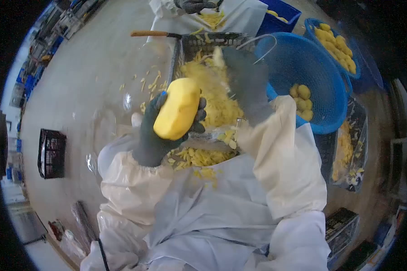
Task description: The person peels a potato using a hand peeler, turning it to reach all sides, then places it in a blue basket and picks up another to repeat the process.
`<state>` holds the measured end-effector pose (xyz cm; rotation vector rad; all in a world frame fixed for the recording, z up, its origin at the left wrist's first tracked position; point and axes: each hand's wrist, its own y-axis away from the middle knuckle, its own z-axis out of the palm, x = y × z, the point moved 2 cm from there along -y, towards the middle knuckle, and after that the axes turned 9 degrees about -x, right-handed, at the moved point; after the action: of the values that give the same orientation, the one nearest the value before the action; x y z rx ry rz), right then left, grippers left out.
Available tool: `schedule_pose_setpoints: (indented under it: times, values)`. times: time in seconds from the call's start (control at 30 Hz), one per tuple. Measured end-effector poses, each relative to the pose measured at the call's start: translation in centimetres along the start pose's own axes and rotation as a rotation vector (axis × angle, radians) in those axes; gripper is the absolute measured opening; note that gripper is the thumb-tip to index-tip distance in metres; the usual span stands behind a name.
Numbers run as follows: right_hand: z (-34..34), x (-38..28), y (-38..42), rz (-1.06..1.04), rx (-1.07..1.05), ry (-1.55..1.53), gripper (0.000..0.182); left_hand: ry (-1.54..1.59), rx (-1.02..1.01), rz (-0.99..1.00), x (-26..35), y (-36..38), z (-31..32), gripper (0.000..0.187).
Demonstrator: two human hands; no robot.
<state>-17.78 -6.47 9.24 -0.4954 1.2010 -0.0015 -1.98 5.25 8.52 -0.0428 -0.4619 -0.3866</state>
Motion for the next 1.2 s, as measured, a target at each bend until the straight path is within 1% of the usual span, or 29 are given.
schedule_pose_setpoints:
  times: [0.03,0.1,0.17,0.2,0.23,0.27,0.33,0.4,0.47,0.53,0.57,0.67,0.77,0.83,0.9,0.93,1.0,1.07,1.1,1.13,1.17,1.2]
  values:
    - [1.0,-1.5,0.8,0.074,-0.077,0.078,0.017,-0.419,0.021,0.182,0.0,0.4,-0.2,0.056]
    - [4.9,-3.8,2.6,0.229,0.017,0.080,0.017,-1.274,0.052,0.513,-0.3,0.8,-0.5,0.058]
    - [4.9,-3.8,3.1,0.262,-0.086,0.237,0.015,-0.746,0.043,0.284,-0.2,1.0,-1.7,0.063]
    - [4.9,-3.7,3.2,0.279,-0.139,0.316,0.015,-0.570,-0.046,0.241,-0.3,0.7,-1.7,0.058]
    - [3.8,-2.2,2.4,0.387,0.016,0.109,0.015,-0.387,-0.121,0.188,-0.4,0.4,-1.6,0.054]
    - [2.1,-0.9,1.3,0.302,0.088,0.142,0.016,-0.213,-0.181,0.126,-0.4,0.1,-1.3,0.052]
    - [-2.1,1.7,-0.1,0.124,0.243,0.201,0.018,0.044,-0.048,-0.055,-0.4,0.0,-0.7,0.052]
    - [-3.1,4.2,-0.3,0.337,0.125,-0.361,0.019,0.012,-0.006,0.008,-0.5,-0.2,-0.7,0.054]
    - [-2.7,3.9,-0.3,0.416,0.028,-0.388,0.020,0.001,0.001,0.049,-0.3,-0.3,-0.2,0.055]
    - [2.0,-2.2,2.0,0.347,0.002,0.096,0.021,-0.027,-0.056,0.018,-0.1,-0.6,-0.6,0.055]
    - [2.8,-2.5,2.2,0.375,0.063,0.099,0.024,-0.040,-0.082,0.002,-0.1,-0.6,-1.0,0.055]
    - [1.2,-1.6,1.6,0.268,0.157,0.116,0.024,-0.078,-0.150,-0.056,-0.1,-0.2,-1.7,0.056]
    - [0.0,-0.2,0.4,0.165,0.231,0.140,0.025,-0.037,-0.041,0.004,0.1,0.1,-0.7,0.054]
    - [1.8,-1.4,1.2,0.240,0.089,0.168,0.023,-0.828,-0.044,0.308,-0.1,0.4,-0.7,0.050]
    - [2.0,-1.8,1.6,0.204,0.030,0.176,0.021,-0.542,-0.133,0.273,-0.3,0.3,-0.4,0.048]
    - [1.5,-1.3,1.6,0.132,0.031,0.174,0.020,-0.400,-0.168,0.251,-0.5,0.3,-0.3,0.048]
    - [-0.1,0.2,1.4,-0.019,0.027,0.169,0.019,-0.189,-0.075,0.043,-0.1,0.1,-1.1,0.047]
    - [-0.3,0.8,0.7,-0.174,0.026,0.160,0.017,-0.101,-0.036,0.042,0.0,-0.1,-0.4,0.048]
    - [0.2,0.9,1.0,-0.114,0.013,0.145,0.017,-0.042,-0.007,0.055,-0.2,0.0,-0.3,0.048]
    - [0.6,1.0,1.3,-0.053,0.001,0.130,0.017,-0.549,0.052,0.242,-0.1,0.5,-0.8,0.048]
    - [3.3,-1.9,2.5,0.125,0.005,0.106,0.017,-1.063,0.107,0.411,-0.3,0.7,-1.4,0.049]
    - [5.1,-3.6,3.4,0.297,0.012,0.080,0.017,-1.299,0.104,0.469,-0.5,0.7,-1.8,0.049]
